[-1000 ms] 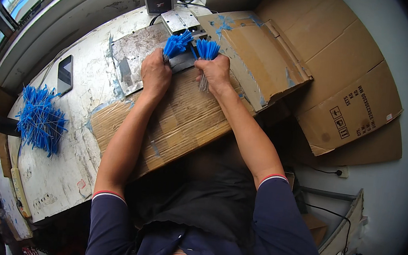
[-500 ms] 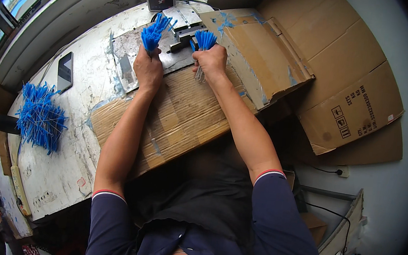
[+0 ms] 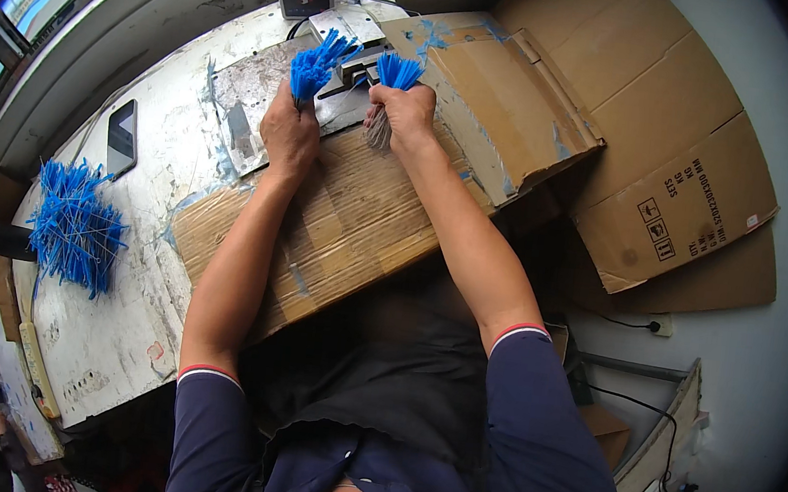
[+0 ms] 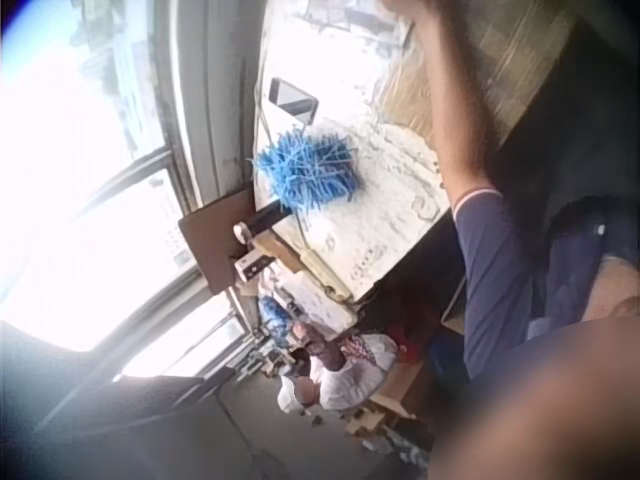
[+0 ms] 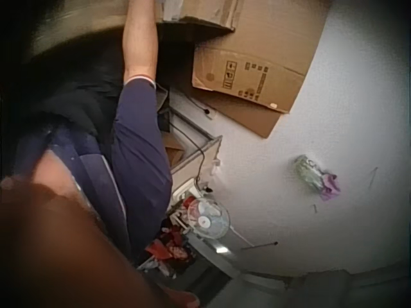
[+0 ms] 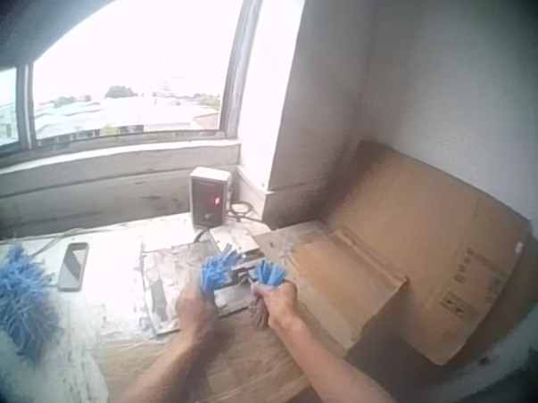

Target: Assembling small blue fiber bundles into metal brush ferrules.

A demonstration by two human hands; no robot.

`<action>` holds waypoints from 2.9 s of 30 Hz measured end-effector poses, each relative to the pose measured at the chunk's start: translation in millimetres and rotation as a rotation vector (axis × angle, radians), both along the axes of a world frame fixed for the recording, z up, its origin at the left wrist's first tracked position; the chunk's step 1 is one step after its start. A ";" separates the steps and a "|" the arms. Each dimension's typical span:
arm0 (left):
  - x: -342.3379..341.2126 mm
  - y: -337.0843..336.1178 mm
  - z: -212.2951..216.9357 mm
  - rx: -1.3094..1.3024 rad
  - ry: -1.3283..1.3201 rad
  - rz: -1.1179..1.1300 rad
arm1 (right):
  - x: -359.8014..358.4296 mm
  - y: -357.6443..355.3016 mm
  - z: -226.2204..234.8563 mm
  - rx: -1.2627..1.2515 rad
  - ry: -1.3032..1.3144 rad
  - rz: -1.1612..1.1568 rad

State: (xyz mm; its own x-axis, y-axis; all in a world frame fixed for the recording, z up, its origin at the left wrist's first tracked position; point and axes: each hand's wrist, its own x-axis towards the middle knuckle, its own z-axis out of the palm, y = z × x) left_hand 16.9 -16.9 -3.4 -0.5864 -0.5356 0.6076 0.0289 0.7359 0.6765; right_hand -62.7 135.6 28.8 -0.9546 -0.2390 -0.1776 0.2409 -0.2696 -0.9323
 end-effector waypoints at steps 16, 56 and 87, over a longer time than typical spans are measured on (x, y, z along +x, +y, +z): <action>1.5 3.3 5.8 -0.039 -0.204 -0.059 | 12.5 9.9 -3.5 -0.096 0.169 0.026; 5.1 8.6 8.3 0.450 0.066 -0.408 | 38.4 8.7 16.1 0.002 0.114 0.364; -5.5 1.0 4.2 0.215 0.361 0.012 | 52.7 13.0 17.8 -0.240 0.042 -0.015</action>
State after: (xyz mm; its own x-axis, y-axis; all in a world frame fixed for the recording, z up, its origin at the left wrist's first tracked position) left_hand 11.4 -15.9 0.8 -0.3494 -0.6783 0.6465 0.2848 0.5804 0.7629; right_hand -10.0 148.7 46.6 -0.9639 -0.2548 -0.0773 0.1972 -0.4879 -0.8503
